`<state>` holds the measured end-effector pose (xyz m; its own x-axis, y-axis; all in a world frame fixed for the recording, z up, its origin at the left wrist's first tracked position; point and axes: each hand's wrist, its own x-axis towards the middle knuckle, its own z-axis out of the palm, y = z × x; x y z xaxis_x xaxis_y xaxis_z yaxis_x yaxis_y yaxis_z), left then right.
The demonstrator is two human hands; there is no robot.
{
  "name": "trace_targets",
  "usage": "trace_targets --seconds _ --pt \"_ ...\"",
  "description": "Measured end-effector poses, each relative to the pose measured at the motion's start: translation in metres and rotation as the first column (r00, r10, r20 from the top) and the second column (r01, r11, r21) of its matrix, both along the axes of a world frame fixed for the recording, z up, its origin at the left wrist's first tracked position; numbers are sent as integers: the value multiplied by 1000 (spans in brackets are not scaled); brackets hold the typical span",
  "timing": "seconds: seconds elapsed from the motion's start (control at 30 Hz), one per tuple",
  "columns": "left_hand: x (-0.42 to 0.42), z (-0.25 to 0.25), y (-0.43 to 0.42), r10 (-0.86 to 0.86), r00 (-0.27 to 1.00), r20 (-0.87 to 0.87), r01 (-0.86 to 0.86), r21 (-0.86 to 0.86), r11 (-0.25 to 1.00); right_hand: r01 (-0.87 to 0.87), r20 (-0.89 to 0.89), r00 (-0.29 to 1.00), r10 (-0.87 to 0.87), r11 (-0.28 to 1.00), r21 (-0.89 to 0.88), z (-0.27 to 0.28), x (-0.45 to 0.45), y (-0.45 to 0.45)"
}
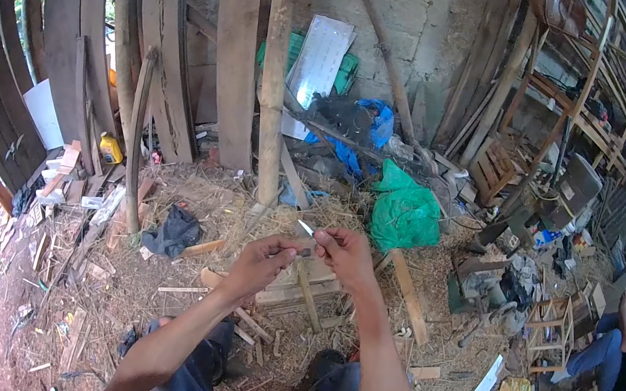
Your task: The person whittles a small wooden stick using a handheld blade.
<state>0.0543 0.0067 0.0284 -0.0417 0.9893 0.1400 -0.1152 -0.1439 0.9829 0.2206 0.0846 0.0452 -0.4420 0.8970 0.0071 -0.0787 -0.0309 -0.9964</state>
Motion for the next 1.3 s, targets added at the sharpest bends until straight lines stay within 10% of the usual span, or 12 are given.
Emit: trace_targets --seconds 0.2,0.4,0.93,1.1,1.3 --pt "-3 -5 0 -49 997 63 50 -24 998 -127 80 990 119 987 96 -17 -11 -9" --pt "-8 -2 -11 -11 999 -48 11 14 1000 291 -82 954 -290 957 7 -2 48 26" --pt "-10 13 -15 -85 963 256 159 -285 945 -98 -128 988 88 993 -73 4 -4 -17" --pt "-10 17 -27 -121 978 171 164 -264 951 407 -90 903 -419 905 -125 -9 34 29" --pt "-25 23 -28 -54 979 195 114 -312 943 190 -146 969 -198 979 -69 -5 41 6"
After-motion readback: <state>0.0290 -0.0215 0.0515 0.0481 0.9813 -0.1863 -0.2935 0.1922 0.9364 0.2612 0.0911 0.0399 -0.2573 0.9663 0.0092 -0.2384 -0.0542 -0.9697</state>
